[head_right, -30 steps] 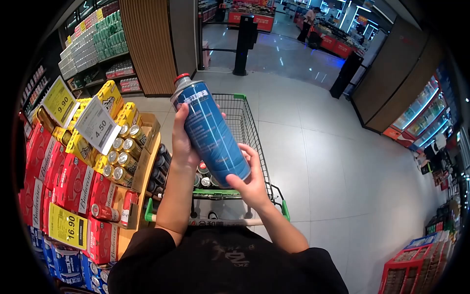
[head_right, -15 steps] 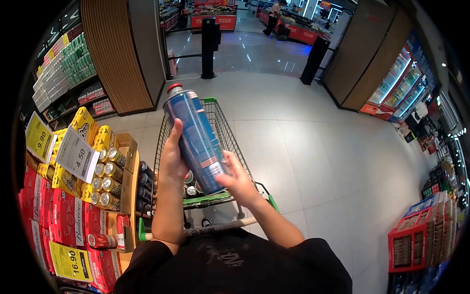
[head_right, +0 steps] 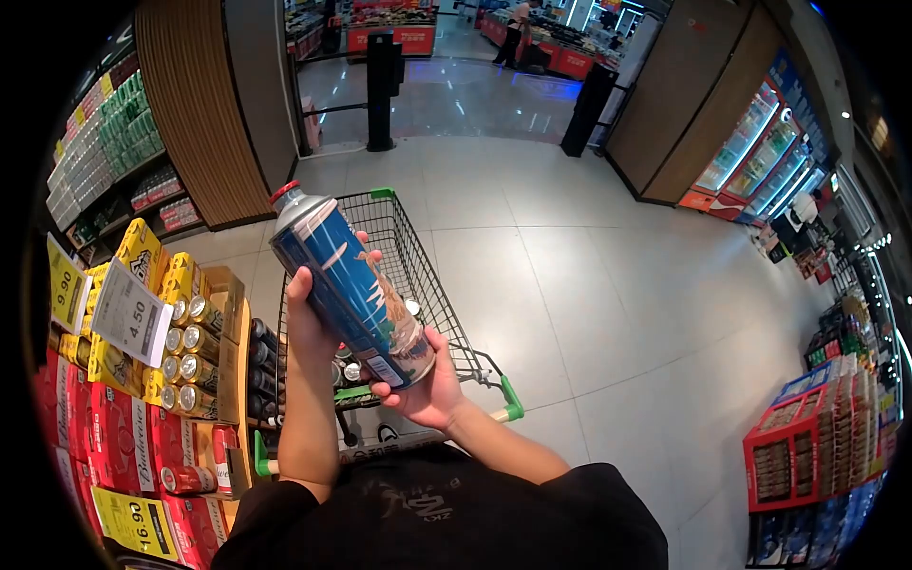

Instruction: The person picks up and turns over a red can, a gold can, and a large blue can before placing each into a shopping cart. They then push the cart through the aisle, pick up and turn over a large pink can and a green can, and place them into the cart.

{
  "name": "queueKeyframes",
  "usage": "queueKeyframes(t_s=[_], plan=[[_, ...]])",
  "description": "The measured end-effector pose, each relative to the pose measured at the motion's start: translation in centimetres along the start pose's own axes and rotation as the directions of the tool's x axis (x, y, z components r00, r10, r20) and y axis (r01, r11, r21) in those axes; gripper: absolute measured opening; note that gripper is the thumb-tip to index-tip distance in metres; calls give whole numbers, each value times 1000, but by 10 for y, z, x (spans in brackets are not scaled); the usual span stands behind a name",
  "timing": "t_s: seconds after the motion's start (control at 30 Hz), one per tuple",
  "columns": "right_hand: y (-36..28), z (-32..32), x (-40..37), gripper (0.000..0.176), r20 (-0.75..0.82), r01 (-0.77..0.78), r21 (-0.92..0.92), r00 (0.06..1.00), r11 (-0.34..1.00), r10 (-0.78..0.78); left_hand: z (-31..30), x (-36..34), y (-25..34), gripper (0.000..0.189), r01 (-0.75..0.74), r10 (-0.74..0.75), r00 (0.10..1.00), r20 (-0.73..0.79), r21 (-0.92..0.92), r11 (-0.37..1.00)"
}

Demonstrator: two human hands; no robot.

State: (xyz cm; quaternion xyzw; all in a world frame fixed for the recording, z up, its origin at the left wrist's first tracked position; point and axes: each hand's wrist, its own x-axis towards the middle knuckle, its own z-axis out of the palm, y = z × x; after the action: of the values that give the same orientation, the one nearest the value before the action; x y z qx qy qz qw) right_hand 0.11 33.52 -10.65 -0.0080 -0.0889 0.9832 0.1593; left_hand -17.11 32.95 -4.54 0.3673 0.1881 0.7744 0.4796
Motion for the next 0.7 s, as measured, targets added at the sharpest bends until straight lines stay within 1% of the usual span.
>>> queueKeyframes(t_s=[0.03, 0.07, 0.1, 0.13, 0.17, 0.2, 0.23, 0.27, 0.3, 0.33, 0.37, 0.43, 0.47, 0.5, 0.57, 0.6, 0.63, 0.7], plan=[[-3, -4, -1, 81, -73, 117, -185, 989, 976, -132, -7, -1, 2, 78, 19, -14, 999, -37, 136, 990], [-10, -9, -2, 80, -33, 228, -455, 962, 861, -272, -7, -1, 4, 77, 12, 14, 987, -163, 158, 987], [-16, -11, -3, 82, 44, 312, -682, 920, 662, -389, -7, 1, 5, 75, 7, 46, 957, -287, 178, 984], [-15, -10, -5, 84, 66, 331, -777, 889, 535, -454, -18, 6, 4, 72, 32, -5, 962, -273, 96, 995], [-13, -8, -6, 86, 101, 339, -853, 852, 396, -513, -16, 9, 3, 70, 4, 0, 965, -263, 17, 1000], [-11, -7, -6, 89, 147, 337, -909, 812, 247, -565, -8, 9, 6, 66, -52, 40, 972, -232, -47, 998], [-7, -13, -2, 91, 317, 430, -899, 769, 83, -555, -3, 9, 9, 62, -106, 82, 976, -202, -113, 988], [-1, -9, -2, 95, 212, 440, -819, 828, 368, -519, -8, 13, 6, 68, -116, 75, 971, -226, -178, 977], [4, 3, -3, 99, 122, 408, -670, 885, 621, -450, -15, 15, 5, 75, -107, 74, 989, -129, -269, 957], [3, 8, -6, 103, 57, 255, -441, 965, 861, -257, -19, 17, 6, 76, -92, 72, 995, -74, -319, 943], [5, 7, -5, 107, 83, 211, -455, 977, 865, -194, -22, 17, 7, 78, -72, 70, 997, -18, -366, 928], [10, 4, 0, 116, 131, 122, -485, 989, 866, -66, -20, 18, 5, 78, -29, 47, 999, 28, -459, 888], [9, 5, 1, 119, 144, 140, -527, 987, 838, -74, -18, 18, 4, 78, -9, 38, 998, 49, -504, 864], [8, 10, 4, 112, 197, 188, -548, 976, 815, -93, -14, 19, 0, 76, 9, 32, 997, 63, -564, 826], [3, 19, 7, 98, 298, 279, -581, 947, 765, -119, -8, 18, -5, 74, 44, -54, 999, 2, -619, 785], [1, 20, 5, 93, 262, 276, -620, 955, 735, -137, -6, 19, -5, 71, 98, -121, 993, 14, -679, 728], [-4, 16, 4, 82, 247, 273, -695, 959, 666, -136, -6, 20, -6, 68, 127, -180, 984, -3, -697, 706], [-8, 24, -1, 72, 192, 286, -885, 943, 368, -270, -17, 22, -16, 66, 190, -322, 946, -43, -730, 656]])
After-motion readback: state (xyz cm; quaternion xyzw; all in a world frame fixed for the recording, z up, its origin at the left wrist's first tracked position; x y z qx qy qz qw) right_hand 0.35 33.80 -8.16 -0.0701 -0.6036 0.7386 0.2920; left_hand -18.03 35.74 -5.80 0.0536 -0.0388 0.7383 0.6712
